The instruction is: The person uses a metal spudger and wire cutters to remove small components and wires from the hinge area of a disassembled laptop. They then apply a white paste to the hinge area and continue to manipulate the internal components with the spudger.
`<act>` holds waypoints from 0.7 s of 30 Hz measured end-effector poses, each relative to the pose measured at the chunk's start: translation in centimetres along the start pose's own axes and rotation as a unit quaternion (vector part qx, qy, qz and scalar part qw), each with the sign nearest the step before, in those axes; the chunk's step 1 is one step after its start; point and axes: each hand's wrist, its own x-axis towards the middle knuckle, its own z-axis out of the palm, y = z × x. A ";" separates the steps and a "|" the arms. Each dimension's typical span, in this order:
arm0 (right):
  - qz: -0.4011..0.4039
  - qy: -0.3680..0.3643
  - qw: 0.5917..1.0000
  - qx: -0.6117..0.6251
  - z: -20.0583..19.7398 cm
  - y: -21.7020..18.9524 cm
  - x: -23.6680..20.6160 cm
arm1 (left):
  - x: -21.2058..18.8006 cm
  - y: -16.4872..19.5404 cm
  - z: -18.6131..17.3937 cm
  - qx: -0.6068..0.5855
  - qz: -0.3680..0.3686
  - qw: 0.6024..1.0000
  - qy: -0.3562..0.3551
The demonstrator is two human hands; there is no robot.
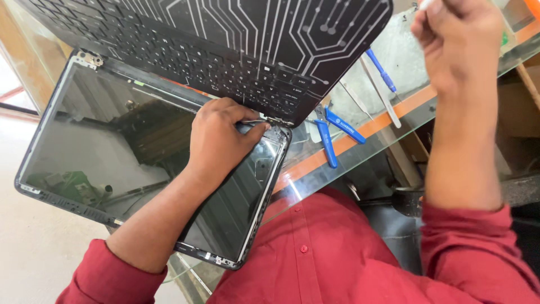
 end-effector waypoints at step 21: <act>-0.088 -0.006 0.995 0.047 -2.5 2.9 -15.7 | -0.8 0.4 -2.0 -0.049 0.091 0.995 0.015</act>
